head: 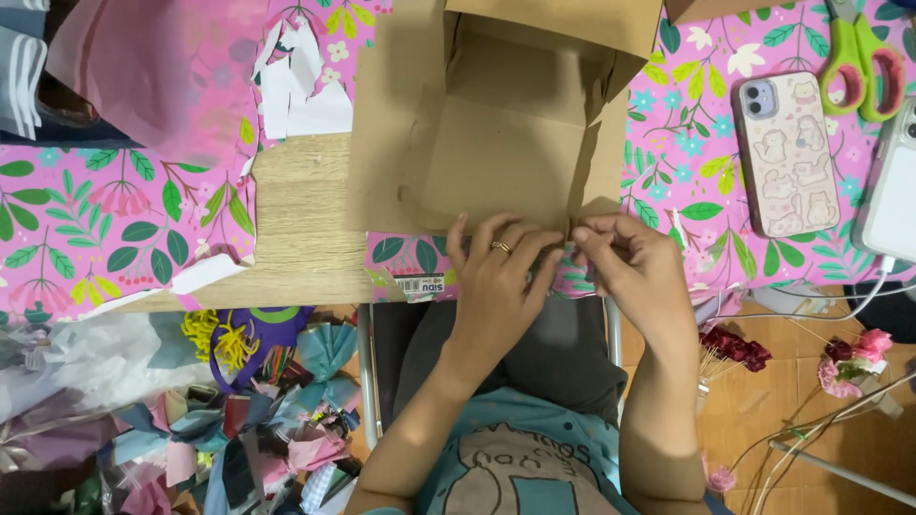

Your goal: The person assembles a flat-packed cardboard box by hand. They fold the side flaps, interlock the tabs, and secure the bottom to form a rectangular box with scalloped edges.

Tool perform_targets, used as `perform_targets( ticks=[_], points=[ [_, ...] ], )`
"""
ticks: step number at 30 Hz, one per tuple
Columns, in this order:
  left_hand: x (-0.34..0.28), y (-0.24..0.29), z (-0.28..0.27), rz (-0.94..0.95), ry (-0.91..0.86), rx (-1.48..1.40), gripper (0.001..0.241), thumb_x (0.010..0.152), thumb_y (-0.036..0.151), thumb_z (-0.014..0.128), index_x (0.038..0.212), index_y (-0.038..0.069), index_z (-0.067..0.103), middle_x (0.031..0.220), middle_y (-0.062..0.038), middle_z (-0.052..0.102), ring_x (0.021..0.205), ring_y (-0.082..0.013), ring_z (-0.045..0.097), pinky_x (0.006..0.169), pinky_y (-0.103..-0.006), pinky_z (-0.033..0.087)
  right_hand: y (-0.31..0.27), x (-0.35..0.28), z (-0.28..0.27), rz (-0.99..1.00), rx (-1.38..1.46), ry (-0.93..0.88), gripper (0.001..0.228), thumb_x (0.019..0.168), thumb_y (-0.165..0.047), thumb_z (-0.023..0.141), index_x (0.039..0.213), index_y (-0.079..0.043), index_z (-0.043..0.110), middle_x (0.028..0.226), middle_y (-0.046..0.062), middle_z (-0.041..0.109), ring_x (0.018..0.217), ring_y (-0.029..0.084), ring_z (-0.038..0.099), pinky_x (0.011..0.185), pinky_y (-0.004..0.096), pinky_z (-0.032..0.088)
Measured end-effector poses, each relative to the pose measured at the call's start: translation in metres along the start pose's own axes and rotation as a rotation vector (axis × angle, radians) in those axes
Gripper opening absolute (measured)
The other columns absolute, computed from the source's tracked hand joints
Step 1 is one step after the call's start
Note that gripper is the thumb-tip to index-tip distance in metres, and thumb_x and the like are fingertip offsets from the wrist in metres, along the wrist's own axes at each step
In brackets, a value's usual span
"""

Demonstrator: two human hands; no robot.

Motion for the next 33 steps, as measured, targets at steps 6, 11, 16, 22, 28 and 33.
perform_targets(
  ticks=[6, 11, 16, 22, 28, 33],
  points=[
    [0.0, 0.001, 0.002, -0.039, 0.001, 0.011, 0.009, 0.098, 0.022, 0.07, 0.105, 0.019, 0.074, 0.088, 0.001, 0.071, 0.112, -0.0211, 0.061, 0.117, -0.0584, 0.012, 0.006, 0.005, 0.002, -0.016, 0.005, -0.027, 0.015, 0.097, -0.003, 0.061, 0.1, 0.007, 0.072, 0.066, 0.016, 0.067, 0.041, 0.017, 0.061, 0.045, 0.027, 0.051],
    [0.0, 0.001, -0.002, -0.065, 0.008, -0.045, 0.016, 0.096, 0.015, 0.071, 0.111, 0.017, 0.075, 0.09, -0.002, 0.074, 0.113, -0.0232, 0.062, 0.117, -0.0592, 0.013, 0.013, 0.002, 0.005, 0.015, 0.116, 0.008, 0.01, 0.094, -0.002, 0.067, 0.097, 0.004, 0.073, 0.063, 0.014, 0.066, 0.041, 0.016, 0.061, 0.042, 0.024, 0.048],
    [0.0, -0.001, -0.001, -0.079, 0.037, -0.077, 0.018, 0.096, 0.008, 0.071, 0.112, 0.014, 0.075, 0.095, -0.004, 0.076, 0.11, -0.0223, 0.065, 0.118, -0.0581, 0.013, 0.003, 0.001, 0.01, 0.011, 0.128, 0.043, 0.011, 0.095, -0.004, 0.07, 0.096, 0.006, 0.072, 0.064, 0.016, 0.066, 0.043, 0.017, 0.063, 0.044, 0.026, 0.05],
    [-0.001, 0.0, -0.001, -0.108, 0.038, -0.069, 0.019, 0.098, 0.009, 0.068, 0.115, 0.015, 0.074, 0.097, -0.002, 0.076, 0.106, -0.0208, 0.066, 0.118, -0.0564, 0.014, 0.012, 0.01, 0.011, 0.006, 0.089, 0.009, 0.016, 0.096, -0.005, 0.067, 0.104, 0.009, 0.071, 0.064, 0.016, 0.065, 0.043, 0.019, 0.064, 0.042, 0.029, 0.052],
    [0.0, 0.002, -0.005, -0.141, 0.082, -0.16, 0.017, 0.101, 0.01, 0.066, 0.116, 0.012, 0.073, 0.101, -0.004, 0.075, 0.108, -0.0221, 0.065, 0.118, -0.0549, 0.014, 0.005, 0.007, 0.017, 0.054, 0.171, 0.008, 0.013, 0.096, -0.004, 0.065, 0.1, 0.006, 0.072, 0.06, 0.014, 0.064, 0.041, 0.018, 0.064, 0.04, 0.025, 0.051],
    [-0.001, 0.003, -0.017, -0.184, 0.103, -0.296, 0.018, 0.102, 0.01, 0.064, 0.118, 0.013, 0.072, 0.105, -0.003, 0.075, 0.111, -0.0222, 0.065, 0.119, -0.0535, 0.013, 0.003, -0.003, 0.02, -0.026, 0.389, 0.035, 0.009, 0.092, 0.003, 0.069, 0.098, 0.008, 0.072, 0.054, 0.015, 0.06, 0.036, 0.017, 0.059, 0.037, 0.025, 0.049]
  ],
)
Point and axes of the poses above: each hand's wrist, its own x-axis towards the middle knuckle, its own z-axis out of the palm, y = z × x, the point moved 3 cm from there along x, towards the middle knuckle
